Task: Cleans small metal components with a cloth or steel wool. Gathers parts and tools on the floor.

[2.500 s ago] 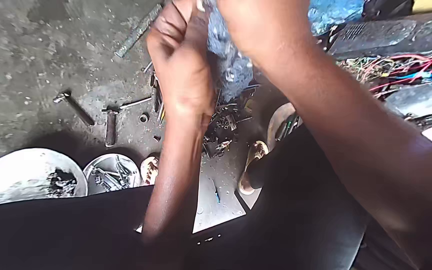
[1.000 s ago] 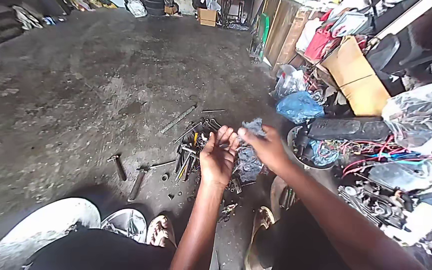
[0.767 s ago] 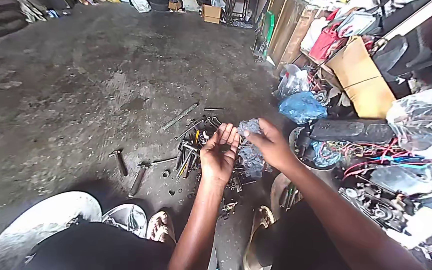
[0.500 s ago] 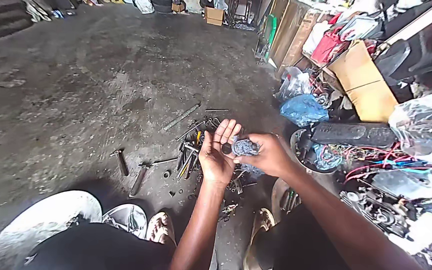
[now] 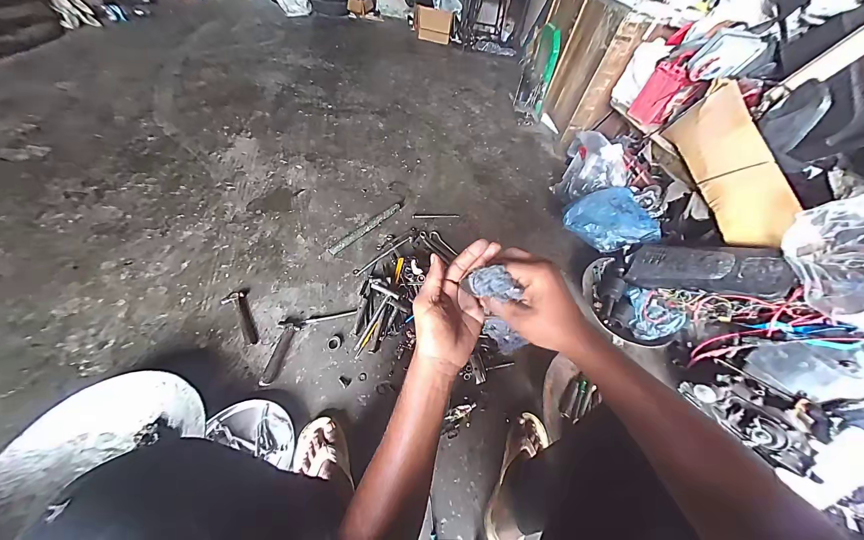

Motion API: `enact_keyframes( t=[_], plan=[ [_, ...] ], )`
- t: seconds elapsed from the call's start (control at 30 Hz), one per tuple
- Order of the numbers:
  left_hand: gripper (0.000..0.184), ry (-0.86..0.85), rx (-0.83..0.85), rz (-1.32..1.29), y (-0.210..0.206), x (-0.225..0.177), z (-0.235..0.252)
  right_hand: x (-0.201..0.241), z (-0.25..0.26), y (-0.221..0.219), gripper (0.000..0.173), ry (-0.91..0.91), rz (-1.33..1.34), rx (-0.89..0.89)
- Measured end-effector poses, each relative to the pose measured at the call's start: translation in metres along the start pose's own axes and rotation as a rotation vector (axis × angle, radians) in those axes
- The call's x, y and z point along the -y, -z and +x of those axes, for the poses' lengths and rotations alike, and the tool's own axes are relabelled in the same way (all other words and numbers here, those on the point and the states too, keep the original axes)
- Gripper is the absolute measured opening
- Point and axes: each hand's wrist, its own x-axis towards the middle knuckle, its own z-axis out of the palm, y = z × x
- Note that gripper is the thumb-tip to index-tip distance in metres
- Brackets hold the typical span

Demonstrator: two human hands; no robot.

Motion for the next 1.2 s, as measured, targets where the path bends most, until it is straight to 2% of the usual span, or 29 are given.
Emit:
enact_keyframes(
  t=[0.07,0.13,0.3,0.47,0.5,0.57,0.63,0.73,0.9,1.07,1.2],
  plan=[
    [0.082,-0.001,-0.008,-0.003,0.004,0.0,0.0,0.002,0.0,0.005,0.012,-0.126,0.126,0.056],
    [0.083,-0.019,0.008,-0.004,0.006,0.004,0.0,0.002,0.0,0.005,0.011,-0.213,0.1,0.1],
    [0.078,-0.046,-0.14,-0.127,0.005,0.023,-0.001,0.001,0.002,0.0,0.025,-0.347,-0.07,-0.008],
    [0.073,-0.041,-0.168,-0.194,0.009,0.02,0.001,0.001,0.002,0.009,0.041,-0.485,0.181,-0.028],
    [0.074,-0.042,-0.186,-0.181,0.007,0.019,0.002,0.002,0.001,0.011,0.044,-0.489,0.179,-0.024],
    [0.075,-0.048,-0.213,-0.158,0.006,0.017,0.003,0.001,0.0,0.01,0.037,-0.449,0.101,-0.014],
    [0.076,-0.073,-0.21,-0.128,0.009,0.018,0.003,-0.001,-0.002,0.005,0.027,-0.313,0.006,0.02],
    [0.074,-0.098,-0.218,-0.079,0.01,0.019,0.004,-0.004,-0.004,-0.009,0.028,-0.193,0.013,0.034],
    [0.074,-0.093,-0.174,-0.017,0.007,0.024,0.003,-0.007,-0.001,-0.02,0.03,-0.291,0.021,0.009],
    [0.069,-0.097,-0.308,-0.022,0.005,0.03,-0.002,-0.011,0.005,-0.028,0.032,-0.429,-0.013,0.064],
    [0.067,-0.125,-0.395,-0.09,0.014,0.028,0.001,-0.013,0.005,-0.048,0.027,-0.413,-0.132,0.002]
  ],
)
